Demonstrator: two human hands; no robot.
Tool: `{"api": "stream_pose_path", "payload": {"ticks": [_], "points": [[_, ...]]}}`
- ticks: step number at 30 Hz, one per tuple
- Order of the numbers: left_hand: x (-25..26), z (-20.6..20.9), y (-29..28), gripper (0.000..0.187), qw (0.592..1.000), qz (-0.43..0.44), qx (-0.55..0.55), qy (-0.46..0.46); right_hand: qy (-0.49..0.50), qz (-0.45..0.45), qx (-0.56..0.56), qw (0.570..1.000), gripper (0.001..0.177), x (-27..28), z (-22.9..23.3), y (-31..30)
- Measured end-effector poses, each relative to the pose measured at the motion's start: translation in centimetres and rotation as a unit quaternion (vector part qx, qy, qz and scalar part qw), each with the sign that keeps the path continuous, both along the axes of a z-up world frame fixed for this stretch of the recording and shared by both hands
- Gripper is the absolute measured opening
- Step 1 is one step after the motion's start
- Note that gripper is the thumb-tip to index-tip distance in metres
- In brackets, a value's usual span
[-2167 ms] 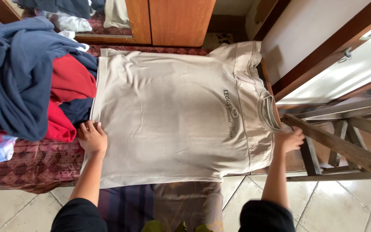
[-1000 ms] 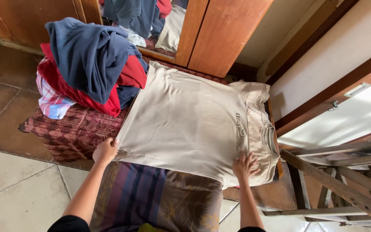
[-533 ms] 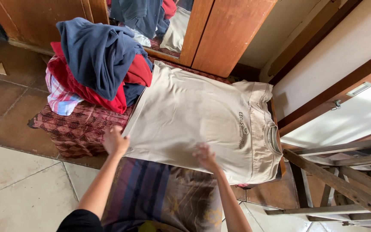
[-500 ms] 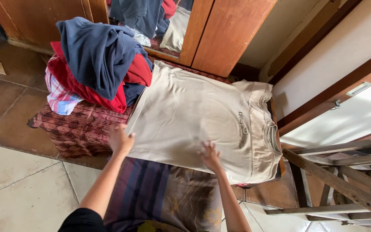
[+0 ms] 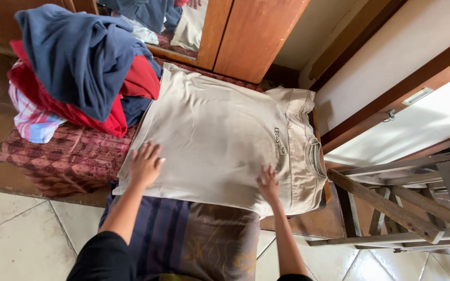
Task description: Folding a pair of light-colored trousers on a bed.
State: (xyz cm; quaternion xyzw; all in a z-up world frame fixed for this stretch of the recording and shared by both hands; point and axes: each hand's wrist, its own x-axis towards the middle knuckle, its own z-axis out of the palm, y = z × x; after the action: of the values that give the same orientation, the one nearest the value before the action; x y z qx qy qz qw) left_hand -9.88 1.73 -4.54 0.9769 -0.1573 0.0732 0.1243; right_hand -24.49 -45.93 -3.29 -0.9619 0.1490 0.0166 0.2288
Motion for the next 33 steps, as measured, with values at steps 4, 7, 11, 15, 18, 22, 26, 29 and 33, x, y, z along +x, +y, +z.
{"api": "stream_pose_path", "payload": {"ticks": [4,7,11,15,18,22,26,29,33], "points": [[-1.9,2.3,3.5,0.055,0.998,0.04,-0.031,-0.044,0.025,-0.084,-0.081,0.993,0.061,1.8,2.9,-6.1],[-2.1,2.7,3.1,0.056,0.997,0.056,-0.012,-0.042,0.007,-0.138,-0.104,0.985,0.064,4.0,1.4,-10.5],[-2.3,3.2,2.9,0.055,0.997,0.049,-0.02,-0.051,0.007,-0.154,-0.129,0.98,0.067,4.2,0.2,-9.9],[-2.2,3.1,2.7,0.056,0.997,0.051,-0.019,-0.053,-0.03,0.048,-0.191,0.98,0.063,1.9,-1.9,-3.8],[-2.2,3.4,2.6,0.056,0.997,0.053,-0.015,-0.054,-0.024,0.151,-0.062,0.986,0.056,1.3,2.1,-0.9],[-2.5,4.1,2.6,0.056,0.998,0.046,-0.017,-0.048,-0.005,0.018,0.103,0.995,0.051,7.8,-1.4,-10.2],[-2.4,4.7,2.7,0.056,0.998,0.051,-0.022,-0.036,0.032,-0.06,-0.138,0.988,0.059,14.4,2.7,-11.7],[-2.5,4.7,2.5,0.056,0.998,0.05,-0.025,-0.034,0.008,-0.111,-0.206,0.972,0.059,15.5,1.1,-8.4],[-2.4,4.6,2.6,0.057,0.998,0.045,-0.015,-0.031,-0.283,0.212,-0.251,0.901,0.058,11.5,1.4,4.5]]}}
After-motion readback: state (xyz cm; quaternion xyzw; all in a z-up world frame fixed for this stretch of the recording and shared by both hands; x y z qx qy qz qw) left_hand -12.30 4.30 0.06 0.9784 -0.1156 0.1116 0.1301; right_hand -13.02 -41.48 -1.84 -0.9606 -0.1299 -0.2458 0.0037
